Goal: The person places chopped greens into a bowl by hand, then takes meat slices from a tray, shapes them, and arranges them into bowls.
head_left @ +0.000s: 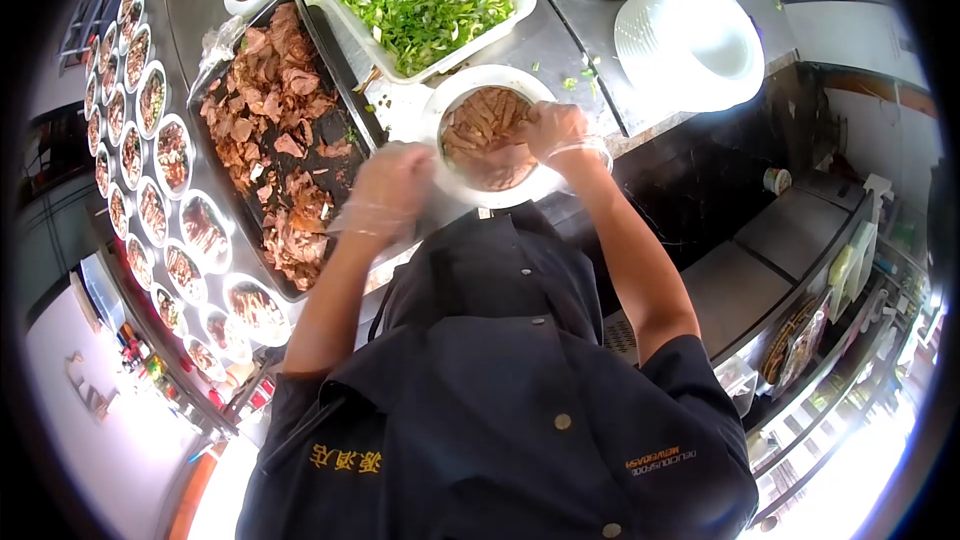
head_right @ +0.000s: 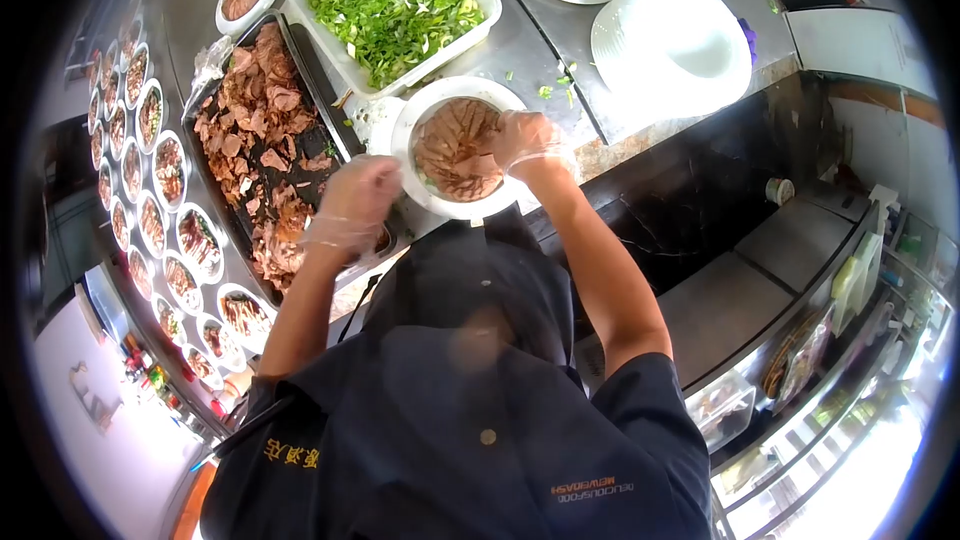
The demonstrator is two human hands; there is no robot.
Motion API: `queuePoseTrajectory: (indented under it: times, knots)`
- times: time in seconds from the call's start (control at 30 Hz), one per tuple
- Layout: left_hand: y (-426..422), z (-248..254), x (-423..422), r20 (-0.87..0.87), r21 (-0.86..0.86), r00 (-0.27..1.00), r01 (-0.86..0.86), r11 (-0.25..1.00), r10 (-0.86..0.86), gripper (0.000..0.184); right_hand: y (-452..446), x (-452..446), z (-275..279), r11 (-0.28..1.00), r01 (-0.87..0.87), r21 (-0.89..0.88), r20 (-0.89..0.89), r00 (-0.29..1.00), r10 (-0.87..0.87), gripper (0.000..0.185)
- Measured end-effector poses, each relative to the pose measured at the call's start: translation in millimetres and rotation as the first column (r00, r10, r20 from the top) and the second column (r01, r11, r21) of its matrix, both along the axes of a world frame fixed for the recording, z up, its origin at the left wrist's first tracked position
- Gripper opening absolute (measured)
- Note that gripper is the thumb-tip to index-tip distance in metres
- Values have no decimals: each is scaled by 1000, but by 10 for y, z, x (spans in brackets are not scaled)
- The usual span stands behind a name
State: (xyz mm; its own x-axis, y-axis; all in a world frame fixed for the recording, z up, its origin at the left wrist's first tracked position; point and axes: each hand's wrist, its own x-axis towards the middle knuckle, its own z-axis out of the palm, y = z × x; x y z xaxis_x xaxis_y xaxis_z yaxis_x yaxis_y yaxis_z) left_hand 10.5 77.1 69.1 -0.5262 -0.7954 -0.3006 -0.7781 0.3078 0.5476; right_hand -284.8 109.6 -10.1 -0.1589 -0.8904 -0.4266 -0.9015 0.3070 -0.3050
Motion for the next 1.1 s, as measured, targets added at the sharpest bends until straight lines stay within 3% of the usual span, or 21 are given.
queuePoseTrajectory:
  times: [0.13, 0.2, 0.23, 0.3, 0.33, 0.4, 0.43, 0.5, 0.57, 0.67, 0.77, 0.9, 0.97, 1.03, 1.1]
  knots:
    - [162, -228, -336, -142, 76, 990, -11, 997, 22, 31, -27, -29, 38, 1000, 19, -12, 39, 999, -19, 31]
    - [181, -222, -450, -269, 96, 955, -102, 990, 125, 27, 5, -74, 114, 998, 30, -54, 78, 997, -25, 31]
    - [177, -173, -490, -272, 96, 954, -104, 990, 127, 27, 48, -94, 173, 980, 199, -25, 332, 926, -180, 30]
    - [167, -8, -556, -443, 341, 833, -185, 922, 331, 28, 140, -24, 524, 877, 449, 170, 710, 562, -425, 29]
    - [159, 69, -626, -443, 342, 833, -185, 921, 331, 28, 183, 34, 662, 877, 449, 169, 709, 563, -425, 29]
    - [151, 175, -737, -443, 808, 513, -127, 575, 735, 32, 262, 132, 813, 867, 423, 263, 911, 188, -368, 21]
    - [125, 145, -723, -444, 806, 514, -127, 578, 733, 32, 305, 179, 790, 878, 418, 234, 930, 167, -327, 19]
    - [50, 74, -673, -425, 758, 651, -125, 641, 629, 34, 326, 235, 717, 877, 427, 218, 939, 153, -308, 21]
    - [28, 77, -615, -429, 705, 695, -141, 695, 577, 33, 338, 277, 666, 875, 439, 203, 947, 138, -289, 22]
    - [8, 182, -600, -421, 633, 754, -155, 759, 505, 28, 372, 338, 619, 924, 377, -71, 865, 484, -131, 26]
    - [-13, 117, -576, -408, 596, 785, -157, 787, 466, 23, 374, 396, 653, 920, 390, 45, 845, 477, -243, 24]
    - [-55, 14, -523, -436, 584, 801, -95, 806, 410, 24, 343, 379, 712, 937, 347, 35, 799, 553, -235, 26]
    - [-90, 62, -500, -436, 622, 798, -67, 780, 416, 25, 333, 311, 737, 935, 323, 147, 876, 397, -275, 29]
    - [-108, 88, -489, -436, 657, 795, -39, 753, 421, 26, 325, 293, 657, 941, 305, 145, 871, 412, -267, 28]
    - [-109, 110, -495, -426, 597, 827, -48, 801, 367, 27, 321, 291, 647, 947, 288, 144, 866, 427, -262, 27]
